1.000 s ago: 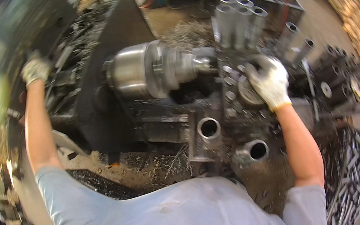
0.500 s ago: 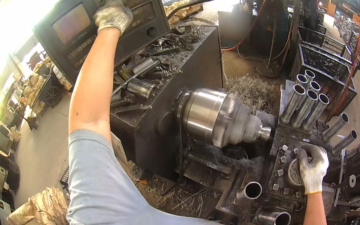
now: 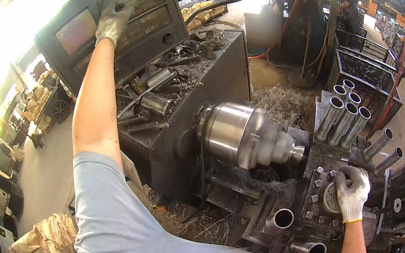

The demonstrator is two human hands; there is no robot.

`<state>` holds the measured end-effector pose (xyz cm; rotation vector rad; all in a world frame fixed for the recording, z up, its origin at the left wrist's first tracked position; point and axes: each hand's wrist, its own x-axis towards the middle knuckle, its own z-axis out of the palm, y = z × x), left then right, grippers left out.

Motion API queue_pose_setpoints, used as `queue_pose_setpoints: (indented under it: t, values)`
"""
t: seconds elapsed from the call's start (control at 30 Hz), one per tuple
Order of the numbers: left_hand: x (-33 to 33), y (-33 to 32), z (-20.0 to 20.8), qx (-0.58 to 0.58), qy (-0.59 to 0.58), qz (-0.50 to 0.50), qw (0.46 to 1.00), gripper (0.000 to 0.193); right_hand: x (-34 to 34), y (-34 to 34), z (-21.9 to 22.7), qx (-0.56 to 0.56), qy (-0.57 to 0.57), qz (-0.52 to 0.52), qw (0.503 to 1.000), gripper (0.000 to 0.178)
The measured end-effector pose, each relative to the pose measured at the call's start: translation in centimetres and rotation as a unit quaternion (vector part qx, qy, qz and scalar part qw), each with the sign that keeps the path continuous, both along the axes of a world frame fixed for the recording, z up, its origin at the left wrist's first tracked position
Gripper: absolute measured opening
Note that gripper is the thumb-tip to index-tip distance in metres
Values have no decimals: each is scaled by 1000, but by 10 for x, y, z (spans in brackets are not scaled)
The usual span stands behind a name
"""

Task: The person operates a metal turning machine in a workshop. They repeatedly pick up cylindrical metal parts, load them into the machine's chuck, close the safety door, and then remove the processed parts, placing them into a nearby bin.

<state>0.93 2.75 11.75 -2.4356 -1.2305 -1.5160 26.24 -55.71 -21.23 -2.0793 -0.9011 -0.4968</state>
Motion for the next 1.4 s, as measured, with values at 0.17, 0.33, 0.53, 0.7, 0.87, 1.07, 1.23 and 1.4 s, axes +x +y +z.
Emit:
queue_pose_setpoints:
  t: [0.17,0.33,0.53,0.7,0.87,1.07,1.23,1.4]
  values:
    - [17,-32,-27,-18,135,64,989,55,1,0,-3,0,-6,-9,1000,9]
    - [28,-36,-66,-57,284,187,939,63,1,0,-5,2,-15,-20,1000,9]
    - [36,-19,-65,-76,407,239,878,60,2,-1,-6,-5,-5,-16,1000,9]
    - [31,-15,-64,-118,156,125,973,50,2,-1,-7,7,3,-19,1000,9]
    - [3,-24,-69,-103,26,-6,994,45,2,-1,-8,22,16,-11,1000,10]
    - [-63,-76,-124,72,119,106,985,43,5,-2,-12,15,5,-2,1000,11]
    - [-138,-69,-142,106,167,239,951,40,10,-4,-14,5,48,-6,999,12]
    - [-157,-43,-132,103,180,262,943,43,13,-5,-16,-12,64,-14,998,15]
